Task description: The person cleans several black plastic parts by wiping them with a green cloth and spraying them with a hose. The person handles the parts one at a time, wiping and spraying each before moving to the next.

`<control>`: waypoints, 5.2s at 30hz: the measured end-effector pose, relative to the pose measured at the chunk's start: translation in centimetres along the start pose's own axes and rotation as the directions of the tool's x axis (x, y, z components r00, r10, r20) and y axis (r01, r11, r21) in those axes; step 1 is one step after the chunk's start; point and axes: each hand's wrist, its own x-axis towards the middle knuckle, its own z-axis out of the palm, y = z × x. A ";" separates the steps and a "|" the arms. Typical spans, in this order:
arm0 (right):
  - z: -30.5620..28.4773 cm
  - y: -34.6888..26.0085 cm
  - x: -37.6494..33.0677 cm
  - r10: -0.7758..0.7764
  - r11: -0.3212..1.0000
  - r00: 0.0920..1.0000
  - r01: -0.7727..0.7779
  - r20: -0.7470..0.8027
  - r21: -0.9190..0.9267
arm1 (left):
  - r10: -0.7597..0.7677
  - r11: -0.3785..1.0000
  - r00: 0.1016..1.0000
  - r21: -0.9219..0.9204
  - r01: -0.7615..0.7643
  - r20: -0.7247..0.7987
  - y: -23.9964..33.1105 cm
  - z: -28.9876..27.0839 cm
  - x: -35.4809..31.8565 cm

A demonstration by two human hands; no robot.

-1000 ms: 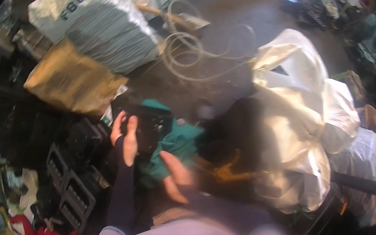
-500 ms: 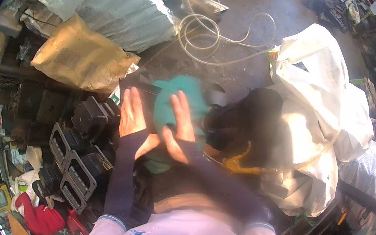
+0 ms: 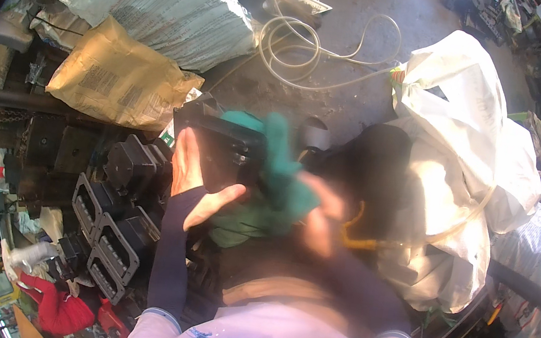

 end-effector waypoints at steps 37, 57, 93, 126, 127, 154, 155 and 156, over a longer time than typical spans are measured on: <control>6.8 0.8 10.4 -0.319 0.601 0.895 0.446 0.312 -0.663 | -0.186 0.957 0.936 -0.272 0.104 -0.298 -0.1 2.2 0.8; 10.3 -3.7 11.0 -0.684 0.607 0.621 0.776 0.383 -0.174 | -0.009 -0.305 0.999 -0.952 0.027 0.031 -0.5 0.7 -2.1; 7.4 -1.3 4.4 0.114 0.932 0.987 -0.067 0.112 -0.355 | -0.287 0.264 0.923 -0.948 -0.180 -0.255 -6.0 8.2 1.1; 4.8 -2.0 8.8 0.277 0.602 0.852 -0.514 0.444 0.611 | 0.030 0.094 0.998 -0.994 0.057 0.060 0.1 4.0 -0.6; 4.6 -2.1 8.9 0.359 0.689 0.852 -0.517 0.380 0.507 | 0.043 0.167 0.997 -0.984 0.055 0.063 0.1 3.9 -0.5; -0.8 -8.8 4.9 0.101 0.410 0.638 0.673 0.764 -0.616 | -0.092 0.166 0.994 -0.983 0.078 0.063 0.1 3.4 0.8; -1.9 -9.7 5.0 0.192 0.447 0.764 0.491 0.616 -0.748 | -0.093 0.127 0.992 -0.987 0.098 0.086 -0.2 3.1 0.8; -2.4 -10.1 5.5 0.054 0.361 0.829 0.504 0.557 -0.785 | -0.097 0.099 0.990 -0.988 0.116 0.107 -0.5 2.9 0.9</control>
